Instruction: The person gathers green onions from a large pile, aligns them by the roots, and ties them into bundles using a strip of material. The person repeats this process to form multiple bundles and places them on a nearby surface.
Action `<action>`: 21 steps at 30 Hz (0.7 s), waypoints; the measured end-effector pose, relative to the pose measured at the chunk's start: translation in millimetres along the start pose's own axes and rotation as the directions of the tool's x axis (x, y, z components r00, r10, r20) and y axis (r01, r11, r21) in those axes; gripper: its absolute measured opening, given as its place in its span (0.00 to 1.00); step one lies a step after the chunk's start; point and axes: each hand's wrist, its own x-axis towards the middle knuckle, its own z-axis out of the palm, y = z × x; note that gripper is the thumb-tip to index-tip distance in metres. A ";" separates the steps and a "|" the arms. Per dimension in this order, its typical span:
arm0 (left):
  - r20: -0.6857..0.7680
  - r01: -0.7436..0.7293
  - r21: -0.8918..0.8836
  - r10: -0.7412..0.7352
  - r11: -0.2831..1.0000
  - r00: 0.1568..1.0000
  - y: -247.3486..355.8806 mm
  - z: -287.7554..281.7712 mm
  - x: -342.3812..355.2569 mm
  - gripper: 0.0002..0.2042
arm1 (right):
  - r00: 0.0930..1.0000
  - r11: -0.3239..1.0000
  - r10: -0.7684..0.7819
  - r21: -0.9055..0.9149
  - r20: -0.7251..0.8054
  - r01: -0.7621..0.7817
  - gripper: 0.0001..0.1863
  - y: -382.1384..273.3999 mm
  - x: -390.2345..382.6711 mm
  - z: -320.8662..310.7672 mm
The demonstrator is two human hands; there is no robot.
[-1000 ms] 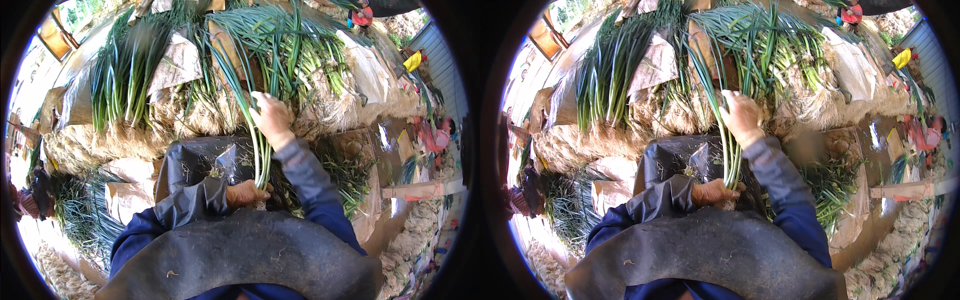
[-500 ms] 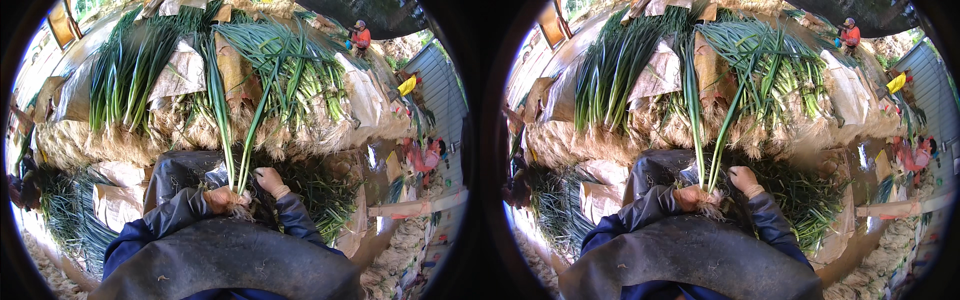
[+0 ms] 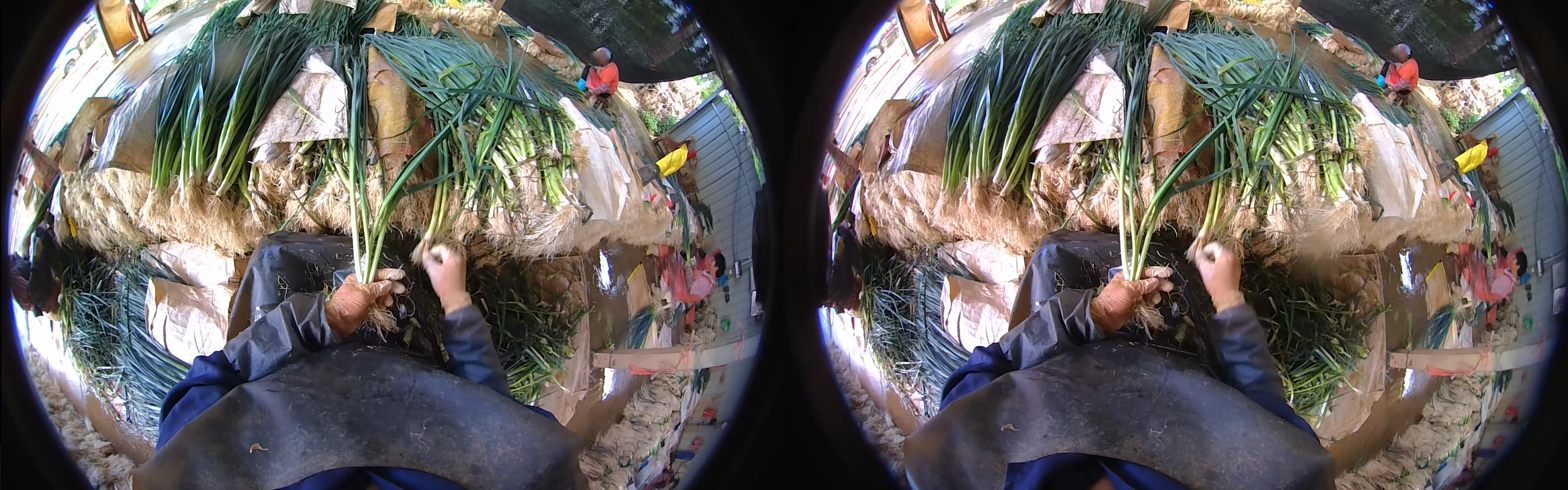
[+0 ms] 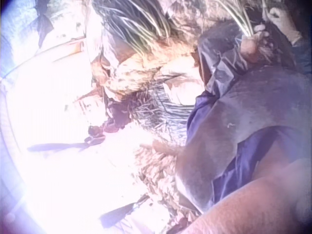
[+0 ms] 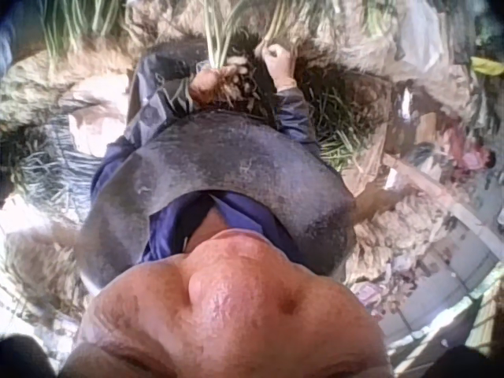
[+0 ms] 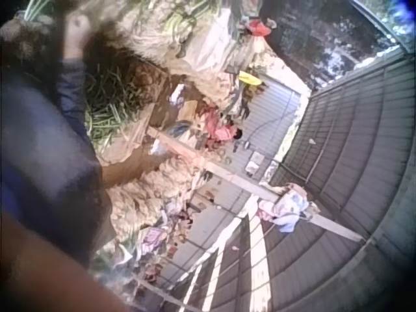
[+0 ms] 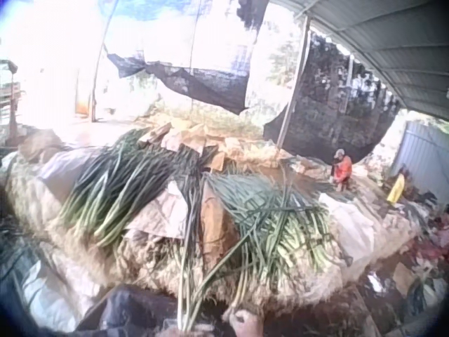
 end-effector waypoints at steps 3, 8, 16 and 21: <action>-0.088 -0.083 0.017 0.084 0.996 0.993 -12.5 3.5 3.1 0.20 | 0.972 0.930 -0.176 0.351 0.159 0.111 0.07 -23.9 -75.2 -3.6; 0.020 0.143 0.280 -0.155 0.949 0.988 -24.6 16.1 10.3 0.18 | 1.000 0.813 0.012 0.581 0.027 -0.026 0.07 -25.0 -87.4 -9.8; 0.049 0.008 0.150 -0.015 0.989 0.999 -35.4 24.0 11.5 0.14 | 0.942 0.590 0.310 0.751 0.129 -0.297 0.23 -28.5 -39.8 16.9; -0.108 0.020 0.134 -0.006 0.991 0.994 -38.7 13.7 10.2 0.14 | 0.967 0.100 0.071 0.963 0.245 -0.251 0.32 -45.0 -39.0 5.1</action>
